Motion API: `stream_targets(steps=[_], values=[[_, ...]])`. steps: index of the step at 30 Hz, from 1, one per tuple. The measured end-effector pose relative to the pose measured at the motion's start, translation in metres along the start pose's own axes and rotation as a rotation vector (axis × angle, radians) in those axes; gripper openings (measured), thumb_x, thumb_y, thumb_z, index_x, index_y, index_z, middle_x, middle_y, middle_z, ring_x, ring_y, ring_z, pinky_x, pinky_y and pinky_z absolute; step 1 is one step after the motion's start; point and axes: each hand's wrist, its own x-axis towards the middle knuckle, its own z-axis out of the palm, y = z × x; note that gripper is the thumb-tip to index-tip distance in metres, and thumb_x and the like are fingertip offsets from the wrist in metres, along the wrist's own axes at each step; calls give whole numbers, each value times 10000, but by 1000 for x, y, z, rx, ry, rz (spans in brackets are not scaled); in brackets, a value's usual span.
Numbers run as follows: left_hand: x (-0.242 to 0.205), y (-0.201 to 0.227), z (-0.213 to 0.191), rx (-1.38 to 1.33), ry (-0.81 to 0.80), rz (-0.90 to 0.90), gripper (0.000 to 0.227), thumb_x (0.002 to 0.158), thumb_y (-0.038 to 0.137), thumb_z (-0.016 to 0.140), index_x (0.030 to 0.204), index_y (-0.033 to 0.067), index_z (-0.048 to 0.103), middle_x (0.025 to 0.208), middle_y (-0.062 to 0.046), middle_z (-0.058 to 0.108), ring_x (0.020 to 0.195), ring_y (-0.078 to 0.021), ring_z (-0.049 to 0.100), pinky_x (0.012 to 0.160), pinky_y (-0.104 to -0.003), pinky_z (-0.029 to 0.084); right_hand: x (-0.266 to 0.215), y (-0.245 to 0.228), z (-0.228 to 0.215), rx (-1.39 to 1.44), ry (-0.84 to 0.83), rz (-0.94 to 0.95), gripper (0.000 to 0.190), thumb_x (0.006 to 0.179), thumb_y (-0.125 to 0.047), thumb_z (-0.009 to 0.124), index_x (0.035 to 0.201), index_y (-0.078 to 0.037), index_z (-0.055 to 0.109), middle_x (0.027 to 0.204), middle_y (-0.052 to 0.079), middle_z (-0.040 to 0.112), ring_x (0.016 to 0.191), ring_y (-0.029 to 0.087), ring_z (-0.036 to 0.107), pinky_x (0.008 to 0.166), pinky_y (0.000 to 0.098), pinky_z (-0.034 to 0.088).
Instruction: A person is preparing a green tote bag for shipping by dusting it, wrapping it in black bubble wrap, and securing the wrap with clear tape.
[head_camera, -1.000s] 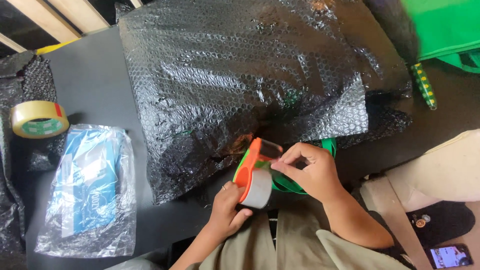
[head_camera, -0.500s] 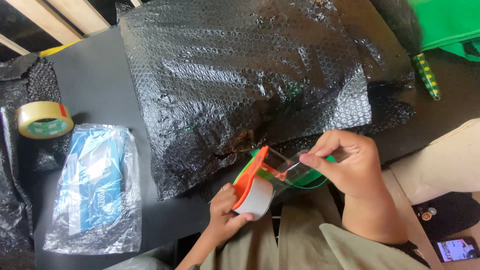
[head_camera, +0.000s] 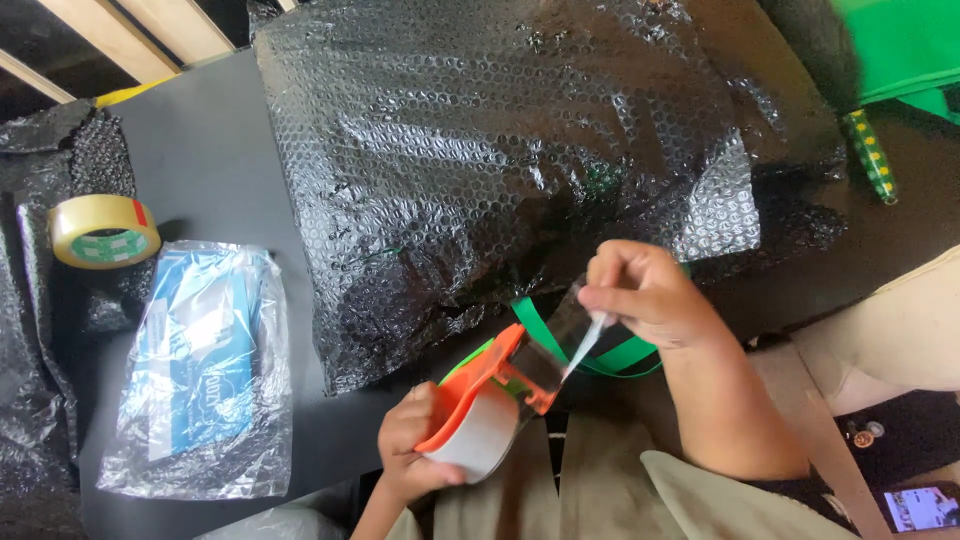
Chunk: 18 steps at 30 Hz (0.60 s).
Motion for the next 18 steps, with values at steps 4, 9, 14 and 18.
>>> stream_targets(steps=[4, 9, 14, 18], values=[[9, 12, -20, -64, -42, 126, 608, 827, 552, 781, 574, 146, 406, 553, 3, 404, 520, -203, 363, 568, -354, 278, 8, 25, 13, 150, -54, 163, 339, 784, 16, 827, 693, -125, 532, 624, 43, 550, 495, 123, 545, 517, 257, 453], [6, 26, -36, -50, -25, 212, 562, 820, 510, 786, 596, 141, 426, 575, 5, 415, 561, -185, 348, 583, -330, 318, 16, 33, 32, 138, -98, 201, 322, 814, 17, 805, 688, -113, 538, 616, 65, 590, 514, 153, 557, 495, 285, 440], [3, 36, -49, -90, -124, 311, 465, 890, 339, 772, 613, 107, 480, 598, -30, 431, 606, -222, 345, 606, -358, 346, 21, 62, 61, 157, -106, 276, 323, 803, 34, 808, 675, -110, 548, 616, 84, 603, 538, 162, 610, 506, 277, 476], [-3, 41, -48, 19, -19, 289, 465, 850, 320, 751, 591, 120, 420, 552, -24, 384, 538, -202, 296, 588, -339, 283, 16, 92, 76, 379, -241, 402, 298, 899, -27, 722, 723, -96, 492, 603, 65, 536, 509, 144, 517, 441, 274, 386]])
